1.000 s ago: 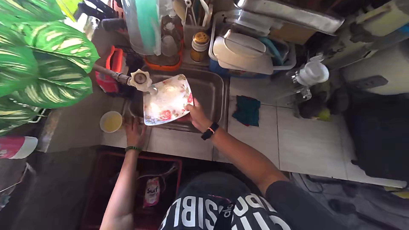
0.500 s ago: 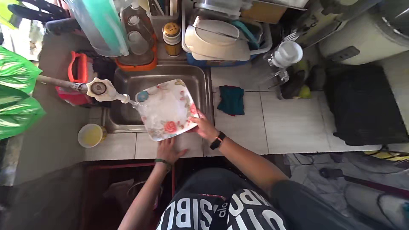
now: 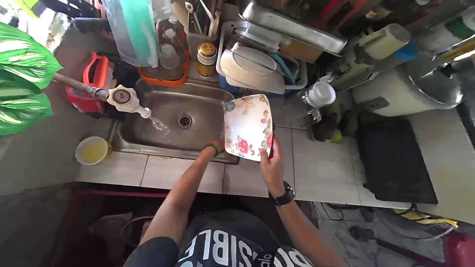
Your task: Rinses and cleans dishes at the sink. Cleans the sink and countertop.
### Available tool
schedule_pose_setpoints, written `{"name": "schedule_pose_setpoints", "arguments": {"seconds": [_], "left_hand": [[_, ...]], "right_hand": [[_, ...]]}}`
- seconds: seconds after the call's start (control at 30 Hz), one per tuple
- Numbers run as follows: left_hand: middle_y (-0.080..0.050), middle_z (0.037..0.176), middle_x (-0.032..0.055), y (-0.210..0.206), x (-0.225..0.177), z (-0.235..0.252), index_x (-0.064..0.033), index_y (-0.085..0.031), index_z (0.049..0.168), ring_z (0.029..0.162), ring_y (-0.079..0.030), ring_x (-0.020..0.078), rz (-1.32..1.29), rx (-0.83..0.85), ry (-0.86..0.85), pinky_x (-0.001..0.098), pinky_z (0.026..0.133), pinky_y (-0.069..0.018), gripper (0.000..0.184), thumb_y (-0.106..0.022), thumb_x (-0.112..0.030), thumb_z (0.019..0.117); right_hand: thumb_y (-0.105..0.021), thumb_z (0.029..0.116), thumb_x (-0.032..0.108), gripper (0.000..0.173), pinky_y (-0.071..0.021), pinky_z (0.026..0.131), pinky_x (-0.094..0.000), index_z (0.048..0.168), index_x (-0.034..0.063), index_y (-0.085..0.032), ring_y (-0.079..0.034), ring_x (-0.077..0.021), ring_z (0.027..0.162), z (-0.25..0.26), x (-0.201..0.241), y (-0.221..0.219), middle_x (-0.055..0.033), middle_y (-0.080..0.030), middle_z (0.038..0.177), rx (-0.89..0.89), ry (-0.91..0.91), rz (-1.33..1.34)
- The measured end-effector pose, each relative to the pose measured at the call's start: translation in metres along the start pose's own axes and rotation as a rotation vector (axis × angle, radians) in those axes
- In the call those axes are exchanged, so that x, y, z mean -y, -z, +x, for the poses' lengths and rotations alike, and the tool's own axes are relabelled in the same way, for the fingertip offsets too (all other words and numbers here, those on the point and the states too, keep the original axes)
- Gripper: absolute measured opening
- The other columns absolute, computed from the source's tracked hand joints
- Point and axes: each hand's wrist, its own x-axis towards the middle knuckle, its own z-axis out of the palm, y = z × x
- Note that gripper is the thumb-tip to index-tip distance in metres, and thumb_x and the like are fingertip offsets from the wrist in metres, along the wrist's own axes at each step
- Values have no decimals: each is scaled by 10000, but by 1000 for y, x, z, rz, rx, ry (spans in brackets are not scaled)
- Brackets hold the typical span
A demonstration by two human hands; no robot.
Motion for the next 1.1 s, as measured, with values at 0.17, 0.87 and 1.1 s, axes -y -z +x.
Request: {"name": "schedule_pose_setpoints", "arguments": {"seconds": [0.17, 0.87, 1.1], "left_hand": [[-659, 1233, 237, 42, 78, 25, 53, -582, 1329, 1069, -674, 300, -819, -332, 63, 441, 971, -535, 367, -526, -204, 1074], [-652, 1283, 274, 114, 129, 21, 41, -631, 1319, 1222, -623, 399, -262, -438, -148, 555, 1094, -446, 331, -538, -133, 1053], [-680, 899, 41, 122, 157, -72, -62, -584, 1261, 756, -646, 83, -1298, -502, -163, 270, 689, -563, 467, -289, -398, 1127]], "right_hand": [[-513, 967, 14, 591, -587, 905, -402, 1548, 7, -409, -712, -225, 1077, -4, 9, -16, -224, -669, 1290, -31, 116, -2], [-460, 984, -31, 569, -660, 695, -494, 1538, 10, -336, -740, -316, 958, -10, 33, -71, -214, -649, 1249, 128, -553, 644], [-534, 979, -5, 607, -619, 876, -449, 1552, -16, -332, -673, -299, 1132, 21, 22, -145, -250, -571, 1369, 425, -506, 406]]}}
